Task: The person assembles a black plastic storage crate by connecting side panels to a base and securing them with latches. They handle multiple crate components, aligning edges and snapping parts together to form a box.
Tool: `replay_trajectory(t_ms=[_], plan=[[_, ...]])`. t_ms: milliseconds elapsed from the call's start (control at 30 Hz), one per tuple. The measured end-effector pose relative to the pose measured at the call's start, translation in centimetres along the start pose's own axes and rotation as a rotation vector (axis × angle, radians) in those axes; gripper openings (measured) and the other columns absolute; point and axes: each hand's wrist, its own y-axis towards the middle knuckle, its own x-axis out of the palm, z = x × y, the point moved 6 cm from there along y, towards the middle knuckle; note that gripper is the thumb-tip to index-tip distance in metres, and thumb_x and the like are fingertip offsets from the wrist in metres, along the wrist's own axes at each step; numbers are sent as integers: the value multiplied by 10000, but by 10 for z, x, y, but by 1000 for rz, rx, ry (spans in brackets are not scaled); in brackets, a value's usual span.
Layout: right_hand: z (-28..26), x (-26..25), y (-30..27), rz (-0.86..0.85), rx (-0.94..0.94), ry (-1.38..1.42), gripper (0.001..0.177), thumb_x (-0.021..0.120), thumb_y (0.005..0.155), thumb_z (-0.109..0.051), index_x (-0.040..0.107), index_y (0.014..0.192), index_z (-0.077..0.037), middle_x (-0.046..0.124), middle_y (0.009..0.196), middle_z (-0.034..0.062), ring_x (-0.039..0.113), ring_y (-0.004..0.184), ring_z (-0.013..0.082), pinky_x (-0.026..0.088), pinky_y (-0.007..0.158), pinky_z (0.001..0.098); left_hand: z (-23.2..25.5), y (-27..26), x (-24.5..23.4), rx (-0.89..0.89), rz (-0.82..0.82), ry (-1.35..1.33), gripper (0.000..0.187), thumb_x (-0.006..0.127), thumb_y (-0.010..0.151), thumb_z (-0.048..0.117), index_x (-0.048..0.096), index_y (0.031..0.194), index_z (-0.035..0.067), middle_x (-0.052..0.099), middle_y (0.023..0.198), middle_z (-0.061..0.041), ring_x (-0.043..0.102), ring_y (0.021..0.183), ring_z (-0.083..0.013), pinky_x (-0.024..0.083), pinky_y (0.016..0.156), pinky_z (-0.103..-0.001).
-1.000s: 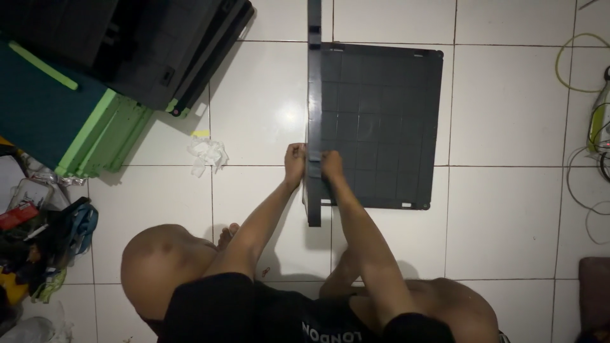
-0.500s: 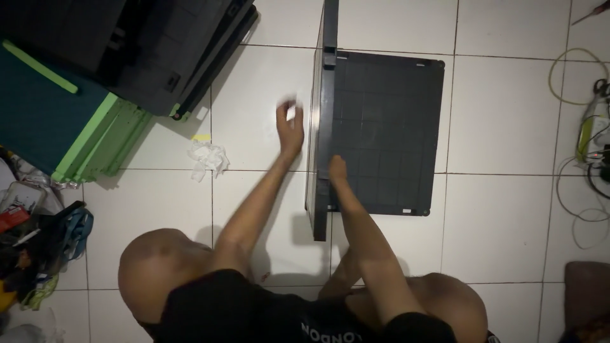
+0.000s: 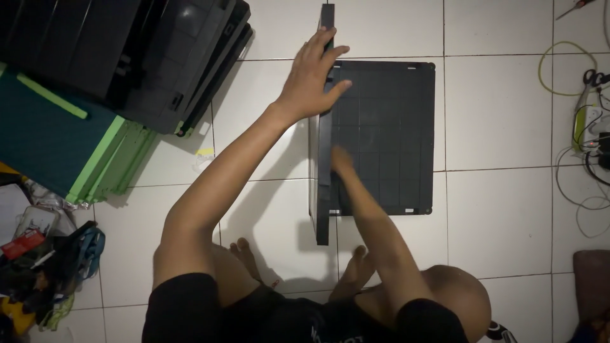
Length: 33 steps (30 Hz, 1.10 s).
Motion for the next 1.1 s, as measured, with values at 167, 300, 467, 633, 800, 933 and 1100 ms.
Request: replay_trajectory(t_ms=[167, 300, 467, 633, 800, 933, 1100], plan=[[-52, -106, 14, 464, -268, 82, 274, 580, 921, -86, 666, 1180, -61, 712, 1109, 218, 674, 1016, 433, 538, 850, 535, -13, 27, -2, 92, 29, 50, 460, 792, 948, 336, 639, 1324, 120, 427, 1542, -196, 318, 1494, -401, 155, 1261, -606], [-69, -159, 45, 446, -434, 23, 277, 583, 887, -96, 695, 1140, -98, 720, 1103, 202, 675, 1004, 437, 536, 845, 530, -10, 55, 18, 130, -90, 107, 491, 772, 890, 314, 646, 1312, 95, 468, 1499, -214, 321, 1482, -416, 110, 1248, -613], [-41, -132, 93, 284, -491, 198, 263, 614, 998, -140, 677, 1249, -94, 700, 1186, 230, 658, 1126, 441, 544, 907, 498, -21, 80, 47, -23, -338, 239, 521, 753, 849, 344, 648, 1283, 76, 492, 1441, -212, 330, 1462, -379, 5, 1215, -684], [-45, -80, 90, 266, -455, 715, 577, 826, 783, -230, 602, 1296, -88, 695, 1262, 193, 666, 1175, 352, 499, 983, 433, -24, 93, 48, -11, -296, 360, 566, 771, 777, 334, 671, 1268, 71, 481, 1457, -237, 277, 1458, -398, -5, 1178, -665], [-46, -59, 101, 362, -213, 638, 586, 772, 804, -286, 585, 1323, -87, 688, 1256, 196, 661, 1166, 360, 508, 954, 438, -18, 91, 44, -65, -319, 295, 557, 769, 787, 367, 679, 1260, 87, 506, 1450, -191, 292, 1468, -363, 1, 1217, -628], [-43, -48, 110, 392, -89, 617, 598, 742, 818, -319, 577, 1341, -83, 685, 1257, 199, 662, 1163, 364, 510, 945, 438, -15, 92, 40, -69, -307, 227, 534, 766, 814, 375, 686, 1259, 91, 532, 1435, -170, 321, 1463, -347, 8, 1232, -624], [-39, -43, 120, 403, -9, 606, 616, 704, 835, -360, 568, 1365, -77, 682, 1259, 203, 663, 1158, 368, 513, 934, 438, -14, 93, 40, -35, -270, 198, 538, 773, 811, 381, 692, 1254, 87, 540, 1429, -176, 339, 1449, -355, 18, 1228, -624]])
